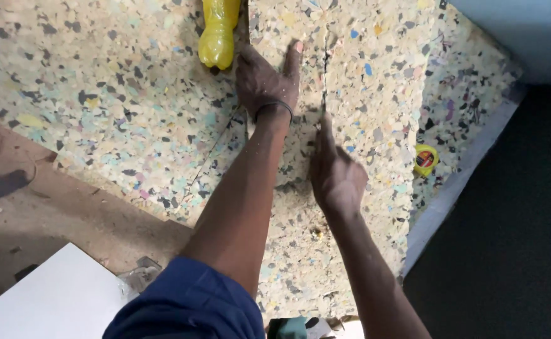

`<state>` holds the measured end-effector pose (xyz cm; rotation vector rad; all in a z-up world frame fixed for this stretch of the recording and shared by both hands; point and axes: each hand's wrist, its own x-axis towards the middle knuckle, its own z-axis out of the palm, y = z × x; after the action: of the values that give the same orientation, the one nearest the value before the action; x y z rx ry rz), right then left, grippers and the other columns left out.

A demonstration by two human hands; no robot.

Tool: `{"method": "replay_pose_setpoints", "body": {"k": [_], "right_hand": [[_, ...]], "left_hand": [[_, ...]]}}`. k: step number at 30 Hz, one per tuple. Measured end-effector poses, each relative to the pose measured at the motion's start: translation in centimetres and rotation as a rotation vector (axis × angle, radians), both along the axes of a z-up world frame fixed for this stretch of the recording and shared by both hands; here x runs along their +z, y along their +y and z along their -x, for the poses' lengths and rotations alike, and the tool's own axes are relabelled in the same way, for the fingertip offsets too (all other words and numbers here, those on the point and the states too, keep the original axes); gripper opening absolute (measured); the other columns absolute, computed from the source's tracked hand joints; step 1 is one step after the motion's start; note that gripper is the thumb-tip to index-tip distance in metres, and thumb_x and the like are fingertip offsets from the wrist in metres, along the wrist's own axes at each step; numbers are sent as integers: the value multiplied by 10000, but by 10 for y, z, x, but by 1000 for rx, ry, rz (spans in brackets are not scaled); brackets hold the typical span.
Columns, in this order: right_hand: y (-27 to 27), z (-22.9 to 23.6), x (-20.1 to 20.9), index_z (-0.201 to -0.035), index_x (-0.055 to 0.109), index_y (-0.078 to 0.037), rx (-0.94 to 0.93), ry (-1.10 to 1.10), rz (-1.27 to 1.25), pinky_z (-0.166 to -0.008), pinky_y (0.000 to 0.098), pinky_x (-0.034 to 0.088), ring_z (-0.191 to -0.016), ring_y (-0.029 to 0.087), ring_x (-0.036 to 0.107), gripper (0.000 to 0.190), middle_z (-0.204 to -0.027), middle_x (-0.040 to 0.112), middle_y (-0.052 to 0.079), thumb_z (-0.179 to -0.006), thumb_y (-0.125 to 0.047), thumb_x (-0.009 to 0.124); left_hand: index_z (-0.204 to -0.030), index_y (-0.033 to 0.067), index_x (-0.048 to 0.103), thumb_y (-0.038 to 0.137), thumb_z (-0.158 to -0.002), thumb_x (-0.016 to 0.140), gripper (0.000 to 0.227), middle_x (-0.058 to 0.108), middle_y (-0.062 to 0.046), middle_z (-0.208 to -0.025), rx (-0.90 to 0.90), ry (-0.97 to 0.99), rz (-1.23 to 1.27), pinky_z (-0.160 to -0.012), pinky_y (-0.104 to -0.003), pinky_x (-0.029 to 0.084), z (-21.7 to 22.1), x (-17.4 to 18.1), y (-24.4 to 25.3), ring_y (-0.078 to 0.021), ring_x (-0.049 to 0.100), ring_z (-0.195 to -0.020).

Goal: Measuring and marking foam sheets for upholstery using a tape measure and ruler

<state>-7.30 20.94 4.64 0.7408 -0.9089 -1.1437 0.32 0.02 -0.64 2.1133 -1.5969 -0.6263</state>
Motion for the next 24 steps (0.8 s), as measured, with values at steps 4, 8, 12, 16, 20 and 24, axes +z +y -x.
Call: {"method": "replay_pose_setpoints", "body": {"k": [4, 8, 12, 16, 20, 24], "right_hand": [[90, -21, 29, -1909, 88, -55, -193, -329, -386, -957, 338, 231, -1185, 181, 304, 610, -1922, 236, 258, -1317, -201, 104], [117, -12, 11, -1875, 30, -418, -600, -2357, -39, -434, 342, 513, -476, 155, 615, 880, -830, 821, 13, -1181, -489, 566], [107, -10, 52, -1881, 330, -338, -283, -2413, 87, -574, 533, 664, -573, 340, 746, 783, -819, 785, 87, -1127, -212, 500], [110, -5, 46, -1885, 323, -333, -314, -2400, 54, -454, 360, 618, -467, 185, 677, 773, -829, 806, 34, -1159, -161, 524], [93, -11, 51, -1867, 390, -338, -308, -2345, 74, -391, 321, 582, -429, 160, 658, 743, -852, 839, 41, -1174, -141, 572], [53, -14, 37, -1868, 400, -289, -247, -2193, 58, -359, 265, 559, -426, 109, 653, 729, -852, 860, 31, -1183, -130, 593]], "left_hand": [[-1627, -55, 410, 905, -978, 583, 1172, 691, -285, -1443, -17, -11, 56, -981, -588, 627, 2, 12, 12, -478, 724, -1239], [-1838, 83, 112, 1103, -927, 484, 1418, 269, -247, -1905, -155, -218, 13, -1344, -601, 464, -17, 34, 77, -423, 418, -1710], [-1823, -24, 233, 1025, -826, 676, 1514, 561, -378, -1568, -105, -82, 20, -872, -682, 643, -43, 67, 138, -589, 763, -1122], [-1741, 11, 288, 947, -866, 741, 1359, 669, -289, -1437, -161, 16, -186, -918, -645, 664, -54, 31, 133, -506, 785, -1208], [-1690, 32, 350, 976, -873, 698, 1296, 662, -262, -1478, -166, 17, -148, -927, -604, 686, -57, 22, 129, -474, 793, -1215], [-1692, 36, 362, 960, -868, 737, 1293, 645, -253, -1520, -175, -22, -101, -918, -603, 693, -59, 19, 131, -472, 817, -1159]]}}
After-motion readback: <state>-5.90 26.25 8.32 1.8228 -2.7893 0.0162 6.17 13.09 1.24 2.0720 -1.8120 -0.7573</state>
